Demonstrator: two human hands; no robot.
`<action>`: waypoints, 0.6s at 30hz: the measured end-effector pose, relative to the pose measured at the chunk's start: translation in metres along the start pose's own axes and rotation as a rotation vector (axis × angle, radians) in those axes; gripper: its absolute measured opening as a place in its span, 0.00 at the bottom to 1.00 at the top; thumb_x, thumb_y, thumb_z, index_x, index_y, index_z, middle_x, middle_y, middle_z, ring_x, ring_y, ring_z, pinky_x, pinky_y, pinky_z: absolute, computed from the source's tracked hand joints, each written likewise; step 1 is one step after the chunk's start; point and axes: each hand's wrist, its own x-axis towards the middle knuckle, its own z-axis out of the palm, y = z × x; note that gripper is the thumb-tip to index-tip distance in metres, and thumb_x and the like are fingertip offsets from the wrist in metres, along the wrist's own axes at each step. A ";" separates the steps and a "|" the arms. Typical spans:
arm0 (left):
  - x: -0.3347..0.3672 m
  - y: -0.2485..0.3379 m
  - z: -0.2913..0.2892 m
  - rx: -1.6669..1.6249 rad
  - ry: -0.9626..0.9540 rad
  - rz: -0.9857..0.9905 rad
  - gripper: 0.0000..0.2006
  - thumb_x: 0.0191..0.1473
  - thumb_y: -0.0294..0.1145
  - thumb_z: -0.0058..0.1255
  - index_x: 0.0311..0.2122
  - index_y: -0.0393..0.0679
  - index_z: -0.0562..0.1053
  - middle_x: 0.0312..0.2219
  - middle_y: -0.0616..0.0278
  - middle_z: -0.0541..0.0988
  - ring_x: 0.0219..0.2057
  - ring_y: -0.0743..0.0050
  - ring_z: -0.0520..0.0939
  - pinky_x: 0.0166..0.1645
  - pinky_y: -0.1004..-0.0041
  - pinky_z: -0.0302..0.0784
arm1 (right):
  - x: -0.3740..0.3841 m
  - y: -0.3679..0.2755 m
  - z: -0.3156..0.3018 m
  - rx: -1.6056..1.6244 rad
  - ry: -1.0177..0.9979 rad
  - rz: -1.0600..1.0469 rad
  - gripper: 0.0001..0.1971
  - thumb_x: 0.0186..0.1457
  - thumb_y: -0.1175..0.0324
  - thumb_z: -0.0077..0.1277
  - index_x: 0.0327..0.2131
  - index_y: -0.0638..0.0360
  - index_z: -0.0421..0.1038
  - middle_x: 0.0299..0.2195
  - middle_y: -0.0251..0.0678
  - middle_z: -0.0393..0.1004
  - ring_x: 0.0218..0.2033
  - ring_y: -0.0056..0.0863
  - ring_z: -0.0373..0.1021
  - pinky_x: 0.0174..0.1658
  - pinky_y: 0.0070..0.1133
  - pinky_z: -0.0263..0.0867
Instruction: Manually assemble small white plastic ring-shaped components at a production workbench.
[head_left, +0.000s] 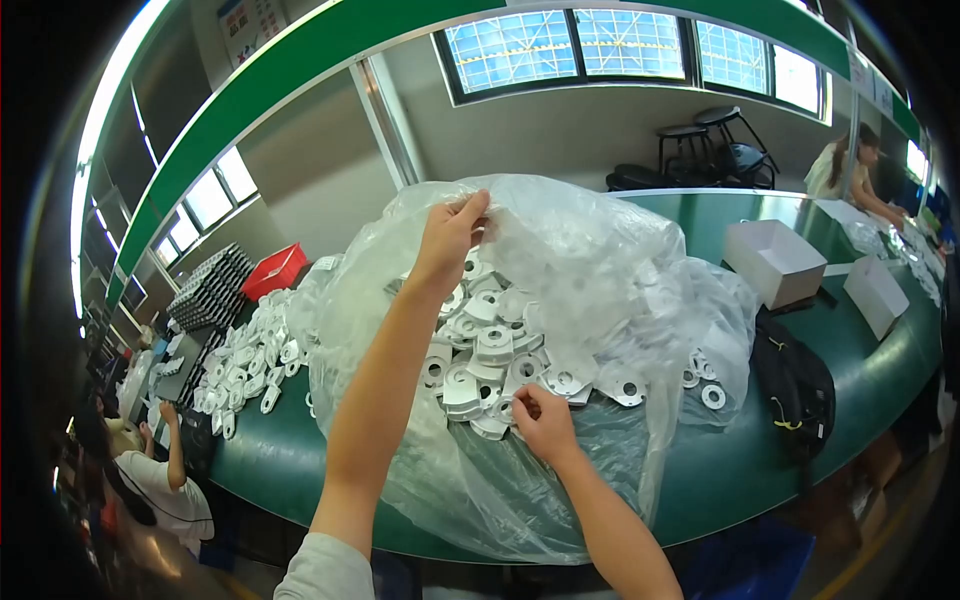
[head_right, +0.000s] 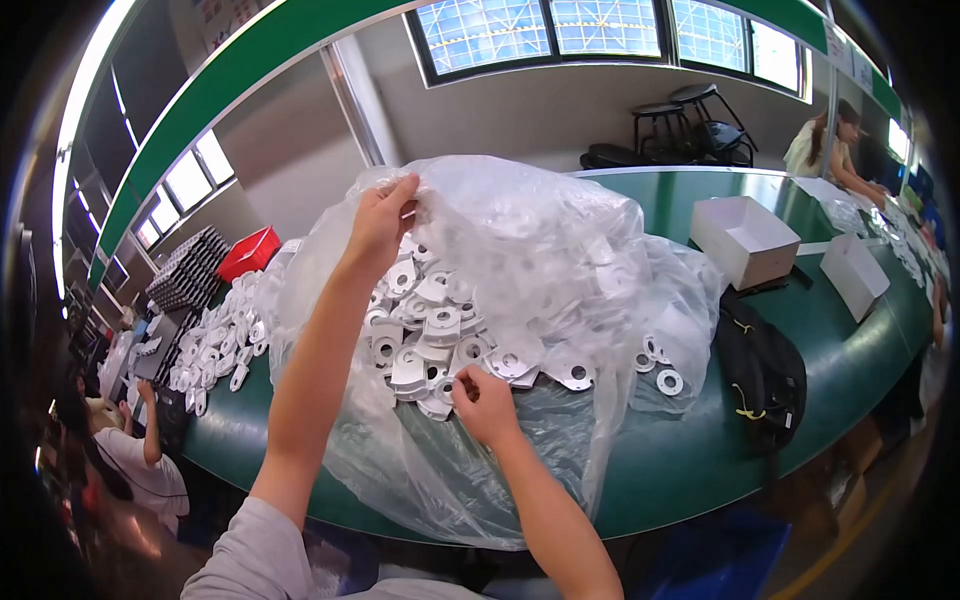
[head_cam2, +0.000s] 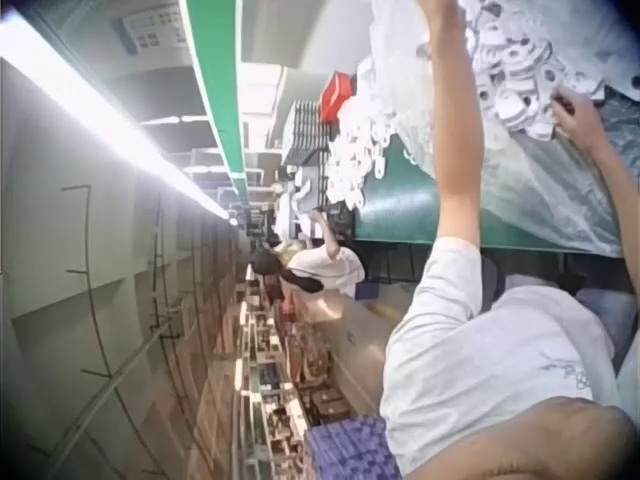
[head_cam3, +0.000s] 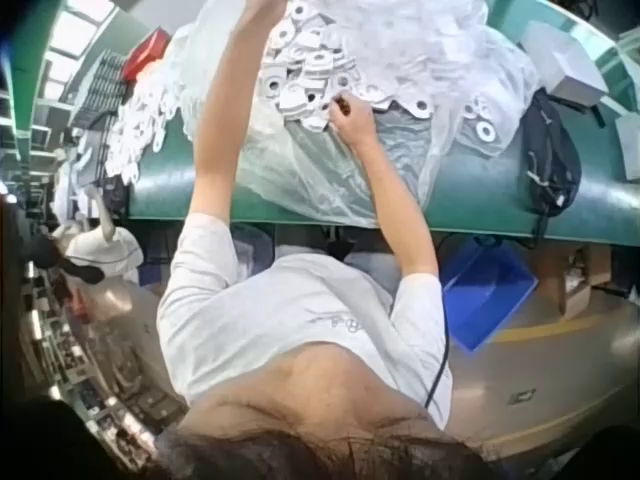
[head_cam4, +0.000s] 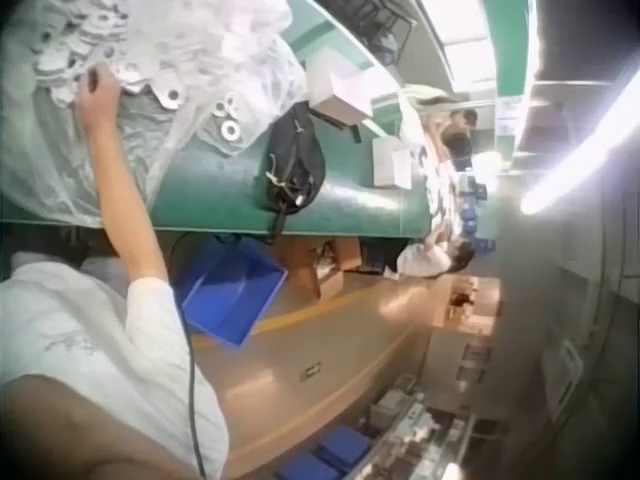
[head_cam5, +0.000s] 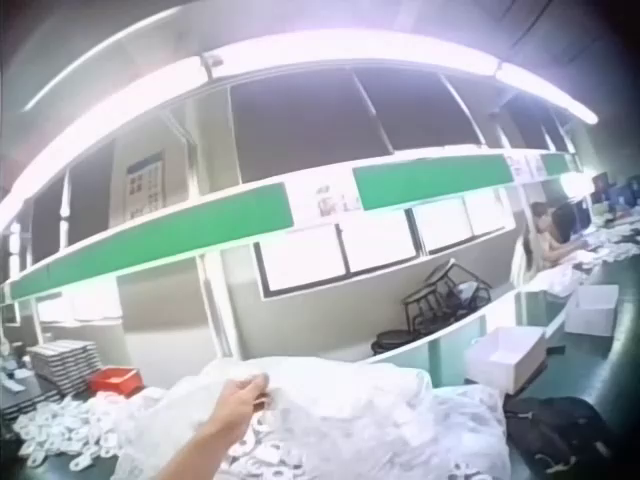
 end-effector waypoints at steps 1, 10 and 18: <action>0.000 -0.004 -0.005 0.026 -0.057 -0.048 0.13 0.58 0.37 0.46 0.36 0.36 0.74 0.31 0.63 0.78 0.30 0.79 0.77 0.37 0.77 0.72 | 0.000 0.001 -0.001 -0.001 -0.003 0.004 0.06 0.50 0.73 0.50 0.28 0.67 0.68 0.18 0.35 0.72 0.18 0.17 0.67 0.24 0.17 0.63; -0.032 -0.050 -0.033 0.791 -0.435 -0.101 0.22 0.42 0.44 0.59 0.40 0.38 0.75 0.32 0.58 0.79 0.34 0.69 0.79 0.40 0.68 0.73 | 0.001 0.005 -0.002 0.051 -0.006 0.075 0.06 0.51 0.73 0.49 0.27 0.68 0.68 0.17 0.33 0.71 0.18 0.14 0.65 0.23 0.15 0.62; -0.087 -0.127 -0.053 1.162 -0.083 -0.322 0.31 0.32 0.48 0.65 0.42 0.38 0.73 0.32 0.50 0.78 0.33 0.60 0.80 0.38 0.67 0.74 | 0.004 0.006 -0.002 0.237 0.033 0.152 0.04 0.56 0.73 0.45 0.32 0.64 0.67 0.22 0.30 0.71 0.16 0.15 0.66 0.19 0.14 0.59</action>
